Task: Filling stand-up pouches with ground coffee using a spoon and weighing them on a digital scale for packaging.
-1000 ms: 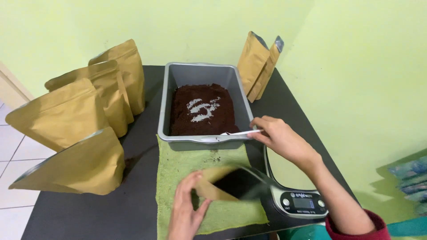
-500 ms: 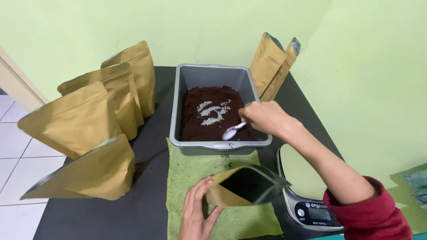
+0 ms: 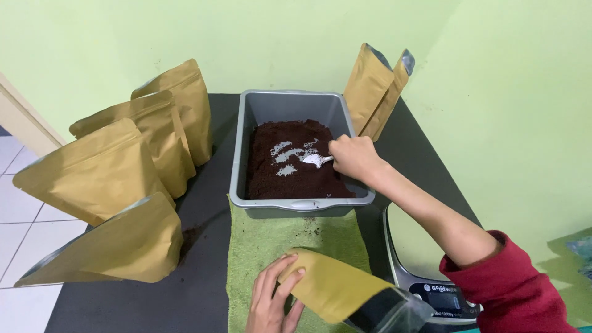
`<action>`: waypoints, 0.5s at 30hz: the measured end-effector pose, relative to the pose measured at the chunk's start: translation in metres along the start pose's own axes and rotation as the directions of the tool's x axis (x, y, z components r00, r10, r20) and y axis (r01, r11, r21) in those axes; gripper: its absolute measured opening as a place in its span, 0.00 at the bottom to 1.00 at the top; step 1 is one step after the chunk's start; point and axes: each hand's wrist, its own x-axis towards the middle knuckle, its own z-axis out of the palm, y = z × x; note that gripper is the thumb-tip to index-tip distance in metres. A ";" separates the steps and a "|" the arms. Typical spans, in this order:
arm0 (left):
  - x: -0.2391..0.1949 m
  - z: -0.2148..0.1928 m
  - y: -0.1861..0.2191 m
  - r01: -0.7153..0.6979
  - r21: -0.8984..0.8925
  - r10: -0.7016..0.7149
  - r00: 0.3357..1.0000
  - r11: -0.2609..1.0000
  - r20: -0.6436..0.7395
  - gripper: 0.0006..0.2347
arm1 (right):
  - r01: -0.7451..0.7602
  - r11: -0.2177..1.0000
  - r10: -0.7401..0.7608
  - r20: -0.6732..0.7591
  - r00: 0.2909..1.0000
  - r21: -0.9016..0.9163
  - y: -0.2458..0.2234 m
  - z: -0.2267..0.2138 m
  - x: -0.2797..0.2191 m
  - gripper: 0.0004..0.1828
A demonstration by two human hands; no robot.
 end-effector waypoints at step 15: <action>-0.005 0.013 -0.019 0.194 -0.002 -0.194 0.981 0.981 0.001 0.32 | -0.272 0.638 0.196 0.190 0.962 0.721 0.026 -0.158 -0.108 0.18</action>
